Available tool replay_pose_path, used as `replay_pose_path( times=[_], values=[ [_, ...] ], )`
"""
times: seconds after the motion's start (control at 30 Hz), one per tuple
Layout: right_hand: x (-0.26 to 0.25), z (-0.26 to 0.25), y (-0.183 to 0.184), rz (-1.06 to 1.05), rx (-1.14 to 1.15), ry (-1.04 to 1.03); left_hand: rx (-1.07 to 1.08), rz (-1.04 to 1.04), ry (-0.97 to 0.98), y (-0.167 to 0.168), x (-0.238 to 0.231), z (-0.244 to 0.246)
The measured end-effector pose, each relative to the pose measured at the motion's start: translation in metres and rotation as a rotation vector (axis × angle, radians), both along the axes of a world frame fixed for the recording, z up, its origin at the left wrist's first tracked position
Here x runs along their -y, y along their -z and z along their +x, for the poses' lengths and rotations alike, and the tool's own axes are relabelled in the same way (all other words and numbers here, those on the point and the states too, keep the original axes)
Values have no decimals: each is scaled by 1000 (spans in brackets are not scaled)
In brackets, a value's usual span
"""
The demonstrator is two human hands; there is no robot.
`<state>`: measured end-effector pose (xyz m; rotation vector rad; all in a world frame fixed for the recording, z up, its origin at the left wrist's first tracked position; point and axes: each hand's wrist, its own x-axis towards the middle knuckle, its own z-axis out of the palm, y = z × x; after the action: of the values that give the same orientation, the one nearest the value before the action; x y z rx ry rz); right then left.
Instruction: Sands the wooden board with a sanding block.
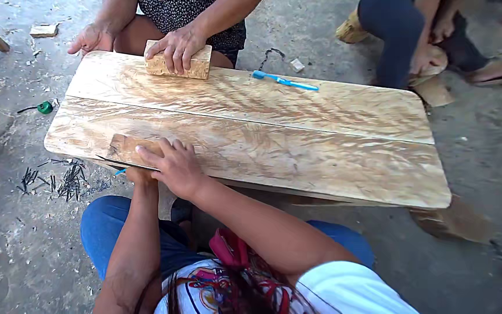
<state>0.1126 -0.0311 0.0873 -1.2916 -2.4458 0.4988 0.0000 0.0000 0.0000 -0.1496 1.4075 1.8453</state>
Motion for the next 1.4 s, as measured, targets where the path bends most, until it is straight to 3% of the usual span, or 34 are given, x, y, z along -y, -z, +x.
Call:
replay_pose_path(
  times=[0.1,0.2,0.3,0.4,0.53,0.63,0.73,0.87,1.0,1.1,1.17,1.27,1.4],
  values=[
    [41,113,21,157,-26,96,112,199,47,33,-8,-9],
    [82,233,30,167,48,258,142,191,35,31,-10,-9],
    [101,297,33,215,88,341,135,181,44,30,-11,-8],
    [88,276,34,272,60,354,142,203,56,35,-13,-10],
    [40,163,34,298,-24,304,97,191,55,47,-16,-17],
    [1,80,24,140,-28,253,48,180,100,50,-17,-19],
    [-17,51,3,-90,58,192,26,187,125,48,-14,-20],
    [22,123,12,43,-13,307,-2,203,151,46,-10,-21],
    [102,279,26,153,83,601,24,211,200,46,-7,-23],
    [143,393,29,87,167,890,11,206,197,43,-6,-21],
    [150,436,28,31,179,1063,19,203,183,44,-6,-22],
    [138,441,30,84,134,1048,30,217,167,48,-8,-24],
    [88,336,40,244,-15,713,22,242,174,49,-9,-22]
  ],
)
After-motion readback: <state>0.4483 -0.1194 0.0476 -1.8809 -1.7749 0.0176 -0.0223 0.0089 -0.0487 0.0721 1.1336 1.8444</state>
